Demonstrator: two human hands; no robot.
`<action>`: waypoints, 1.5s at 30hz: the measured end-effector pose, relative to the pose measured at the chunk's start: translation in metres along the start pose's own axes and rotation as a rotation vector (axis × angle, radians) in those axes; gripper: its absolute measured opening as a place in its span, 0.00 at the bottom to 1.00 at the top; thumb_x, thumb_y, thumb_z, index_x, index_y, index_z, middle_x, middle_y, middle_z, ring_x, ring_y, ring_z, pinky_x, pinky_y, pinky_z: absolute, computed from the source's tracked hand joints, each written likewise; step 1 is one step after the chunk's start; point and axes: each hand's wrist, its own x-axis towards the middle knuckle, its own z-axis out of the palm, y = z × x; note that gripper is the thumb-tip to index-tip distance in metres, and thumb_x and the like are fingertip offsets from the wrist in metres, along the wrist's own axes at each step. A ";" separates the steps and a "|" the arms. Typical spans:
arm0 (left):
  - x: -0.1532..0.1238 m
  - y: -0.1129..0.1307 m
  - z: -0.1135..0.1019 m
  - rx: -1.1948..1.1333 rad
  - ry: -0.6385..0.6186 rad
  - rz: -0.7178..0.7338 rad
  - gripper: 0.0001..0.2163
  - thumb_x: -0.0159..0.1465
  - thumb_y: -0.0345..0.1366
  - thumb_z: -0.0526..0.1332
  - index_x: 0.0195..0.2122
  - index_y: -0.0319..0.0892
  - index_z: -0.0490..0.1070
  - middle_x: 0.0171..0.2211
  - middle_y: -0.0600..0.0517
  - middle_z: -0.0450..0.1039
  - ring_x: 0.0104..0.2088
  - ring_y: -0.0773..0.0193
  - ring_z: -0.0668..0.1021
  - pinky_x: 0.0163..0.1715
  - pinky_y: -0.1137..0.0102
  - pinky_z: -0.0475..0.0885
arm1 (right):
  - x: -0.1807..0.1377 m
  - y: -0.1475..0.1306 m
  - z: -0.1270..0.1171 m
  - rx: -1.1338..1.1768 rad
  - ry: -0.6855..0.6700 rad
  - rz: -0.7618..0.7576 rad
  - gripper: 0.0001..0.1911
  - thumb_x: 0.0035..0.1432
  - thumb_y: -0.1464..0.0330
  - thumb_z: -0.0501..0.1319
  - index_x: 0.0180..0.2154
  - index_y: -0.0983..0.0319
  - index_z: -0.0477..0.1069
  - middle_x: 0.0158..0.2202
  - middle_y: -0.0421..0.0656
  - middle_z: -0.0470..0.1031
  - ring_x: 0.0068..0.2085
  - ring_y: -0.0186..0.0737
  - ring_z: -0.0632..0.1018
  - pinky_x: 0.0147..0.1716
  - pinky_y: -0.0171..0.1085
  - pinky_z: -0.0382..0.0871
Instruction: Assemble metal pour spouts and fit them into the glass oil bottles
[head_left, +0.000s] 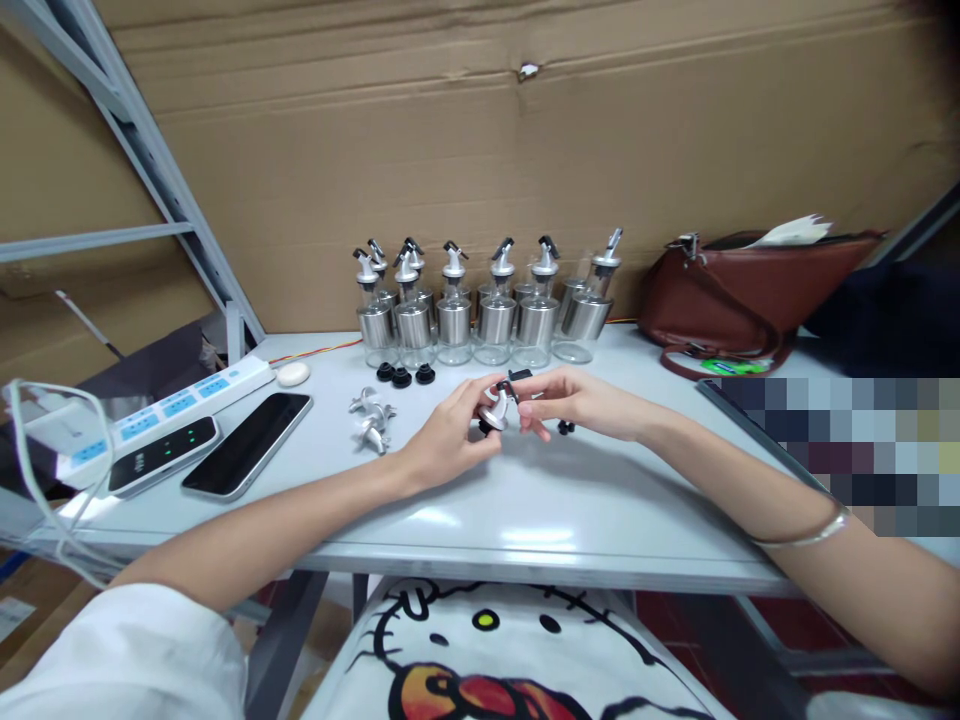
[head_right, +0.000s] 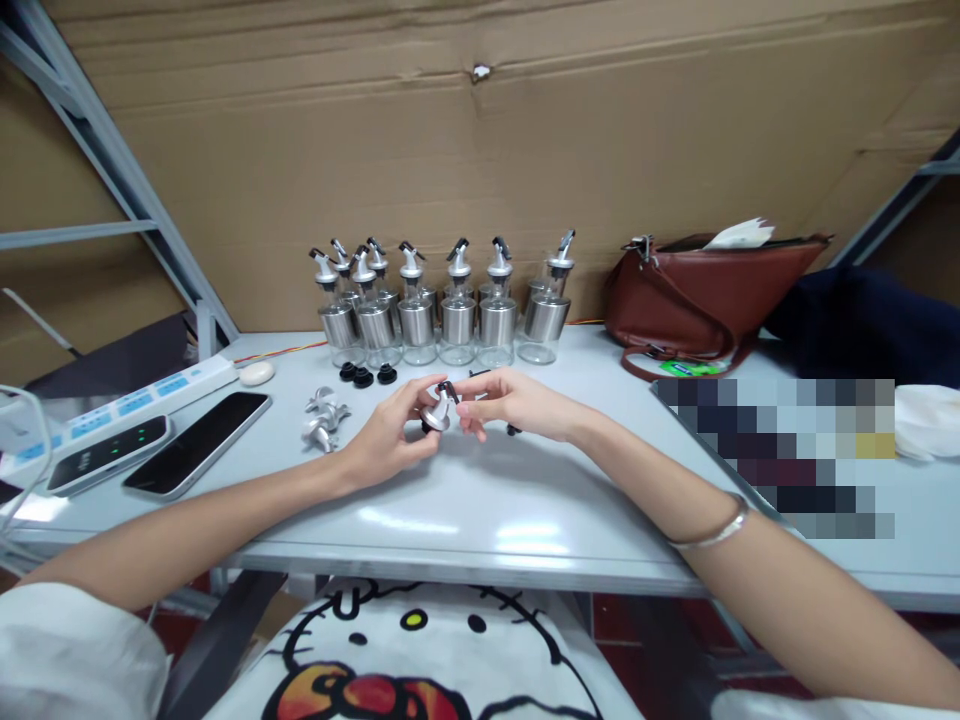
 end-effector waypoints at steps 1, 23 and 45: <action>0.000 -0.001 0.000 -0.004 -0.002 0.001 0.26 0.56 0.29 0.56 0.57 0.42 0.56 0.43 0.47 0.66 0.40 0.64 0.72 0.41 0.69 0.71 | 0.000 0.000 0.000 0.000 0.004 -0.002 0.17 0.53 0.61 0.63 0.42 0.64 0.77 0.26 0.40 0.73 0.25 0.31 0.69 0.30 0.35 0.64; -0.003 0.003 -0.003 -0.137 -0.075 0.028 0.20 0.46 0.28 0.63 0.43 0.41 0.67 0.31 0.56 0.67 0.30 0.70 0.70 0.34 0.74 0.69 | 0.003 0.010 -0.002 0.086 -0.099 -0.084 0.13 0.44 0.67 0.71 0.35 0.61 0.78 0.38 0.40 0.69 0.38 0.35 0.72 0.39 0.36 0.66; 0.017 0.001 -0.046 0.323 -0.058 0.184 0.27 0.61 0.37 0.58 0.60 0.44 0.49 0.52 0.44 0.69 0.46 0.59 0.75 0.48 0.63 0.70 | 0.001 -0.004 0.013 0.451 0.226 -0.205 0.12 0.51 0.65 0.67 0.34 0.59 0.65 0.50 0.43 0.72 0.48 0.41 0.74 0.50 0.51 0.68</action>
